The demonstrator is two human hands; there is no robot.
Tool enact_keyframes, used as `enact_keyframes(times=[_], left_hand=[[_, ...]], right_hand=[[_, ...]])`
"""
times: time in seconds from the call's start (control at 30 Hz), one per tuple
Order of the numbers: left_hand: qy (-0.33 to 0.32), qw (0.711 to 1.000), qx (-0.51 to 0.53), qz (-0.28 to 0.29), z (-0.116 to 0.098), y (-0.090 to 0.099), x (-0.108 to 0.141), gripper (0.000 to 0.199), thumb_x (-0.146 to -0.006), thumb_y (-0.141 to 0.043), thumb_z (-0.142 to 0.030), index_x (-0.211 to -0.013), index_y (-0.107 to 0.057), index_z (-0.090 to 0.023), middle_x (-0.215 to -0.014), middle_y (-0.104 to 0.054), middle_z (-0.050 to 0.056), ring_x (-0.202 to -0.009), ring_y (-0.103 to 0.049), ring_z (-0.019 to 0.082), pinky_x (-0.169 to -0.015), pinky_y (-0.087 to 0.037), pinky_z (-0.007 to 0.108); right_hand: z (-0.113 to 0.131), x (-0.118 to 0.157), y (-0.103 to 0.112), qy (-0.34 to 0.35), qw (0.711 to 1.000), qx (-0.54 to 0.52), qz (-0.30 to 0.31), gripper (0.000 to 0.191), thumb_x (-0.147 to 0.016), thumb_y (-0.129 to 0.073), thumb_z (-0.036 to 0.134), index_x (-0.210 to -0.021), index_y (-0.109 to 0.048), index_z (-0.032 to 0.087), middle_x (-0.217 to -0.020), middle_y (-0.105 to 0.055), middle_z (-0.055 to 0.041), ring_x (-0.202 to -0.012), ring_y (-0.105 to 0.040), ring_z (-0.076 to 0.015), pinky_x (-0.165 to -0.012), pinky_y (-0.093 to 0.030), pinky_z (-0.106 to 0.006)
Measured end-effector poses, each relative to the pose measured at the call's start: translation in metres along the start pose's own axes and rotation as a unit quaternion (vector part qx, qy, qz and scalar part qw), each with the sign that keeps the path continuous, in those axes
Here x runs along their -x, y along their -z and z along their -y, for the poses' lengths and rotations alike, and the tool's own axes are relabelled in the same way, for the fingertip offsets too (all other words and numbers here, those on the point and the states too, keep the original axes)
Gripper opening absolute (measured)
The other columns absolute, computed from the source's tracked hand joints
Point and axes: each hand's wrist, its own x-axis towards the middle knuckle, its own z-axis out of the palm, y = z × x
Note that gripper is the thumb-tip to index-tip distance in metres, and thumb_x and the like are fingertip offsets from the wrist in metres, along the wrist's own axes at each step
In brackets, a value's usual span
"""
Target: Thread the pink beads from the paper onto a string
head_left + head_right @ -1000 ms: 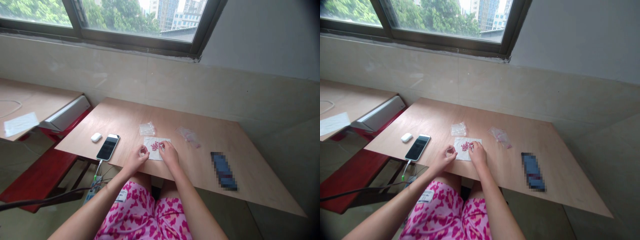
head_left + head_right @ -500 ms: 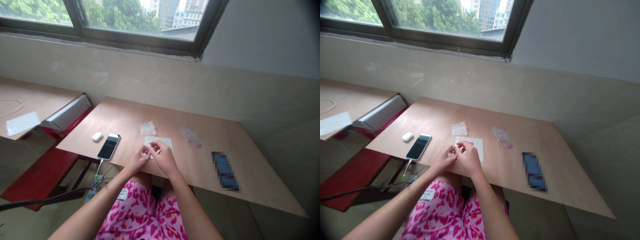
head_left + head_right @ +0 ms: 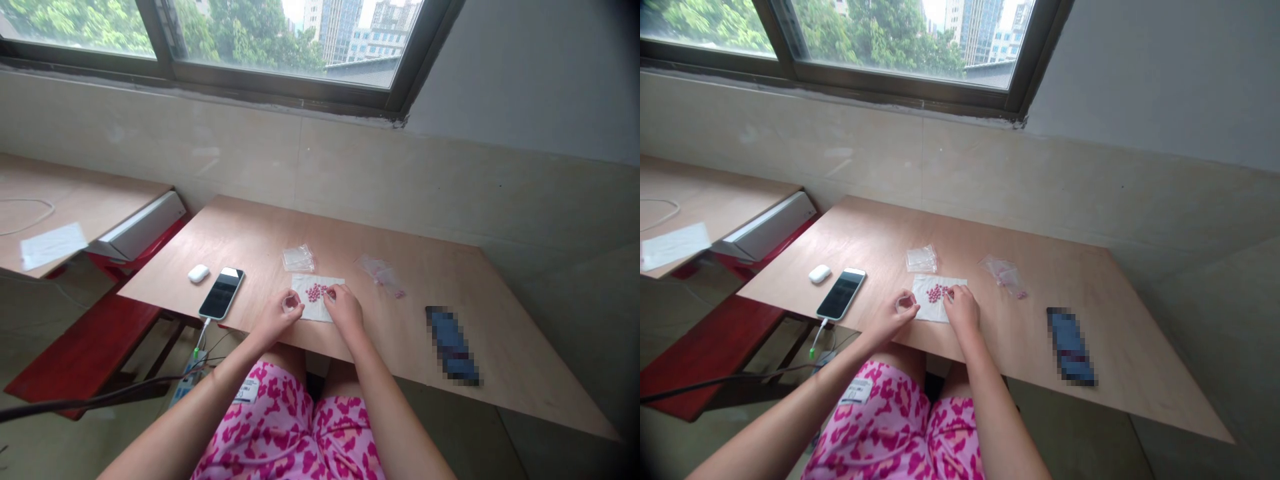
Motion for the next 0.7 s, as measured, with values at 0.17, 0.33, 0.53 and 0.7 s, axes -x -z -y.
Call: enact_keyframes(times=[0.17, 0.33, 0.53, 0.7], left_hand=[[0.0, 1.0, -0.012, 0.0, 0.002, 0.001, 0.0, 0.013, -0.088, -0.065, -0.032, -0.087, -0.063, -0.019, -0.081, -0.064, 0.002, -0.079, -0.06, 0.019, -0.078, -0.046, 0.032], [0.007, 1.0, -0.025, 0.005, 0.005, -0.001, -0.001, 0.012, -0.086, -0.066, -0.031, -0.086, -0.063, -0.019, -0.082, -0.065, 0.002, -0.079, -0.062, 0.019, -0.077, -0.046, 0.032], [0.007, 1.0, -0.02, 0.005, 0.006, -0.001, -0.001, 0.014, -0.087, -0.065, -0.033, -0.088, -0.062, -0.019, -0.083, -0.066, 0.002, -0.079, -0.062, 0.02, -0.077, -0.047, 0.032], [0.01, 0.999, -0.034, 0.002, 0.0, 0.002, 0.0, 0.012, -0.088, -0.066, -0.031, -0.087, -0.062, -0.02, -0.083, -0.066, 0.003, -0.08, -0.063, 0.02, -0.078, -0.046, 0.032]], right_hand=[[0.008, 0.001, 0.009, 0.01, 0.998, -0.054, 0.001, 0.01, -0.091, -0.064, 0.018, -0.092, -0.074, 0.019, -0.1, -0.075, -0.0081, -0.091, -0.069, -0.0218, -0.081, -0.048, -0.028], [0.047, 0.011, 0.03, -0.018, 0.97, -0.243, -0.001, 0.018, -0.094, -0.062, 0.032, -0.087, -0.072, 0.019, -0.084, -0.075, -0.0039, -0.075, -0.068, -0.0198, -0.072, -0.051, -0.028], [0.066, 0.016, 0.035, 0.03, 0.954, -0.292, 0.068, 0.017, -0.092, -0.064, 0.031, -0.097, -0.075, 0.019, -0.095, -0.077, -0.0042, -0.08, -0.07, -0.0188, -0.075, -0.053, -0.028], [0.028, 0.007, 0.015, -0.004, 0.99, -0.143, 0.017, 0.015, -0.09, -0.06, 0.018, -0.093, -0.075, 0.019, -0.094, -0.077, -0.0055, -0.082, -0.07, -0.0205, -0.079, -0.051, -0.029]])
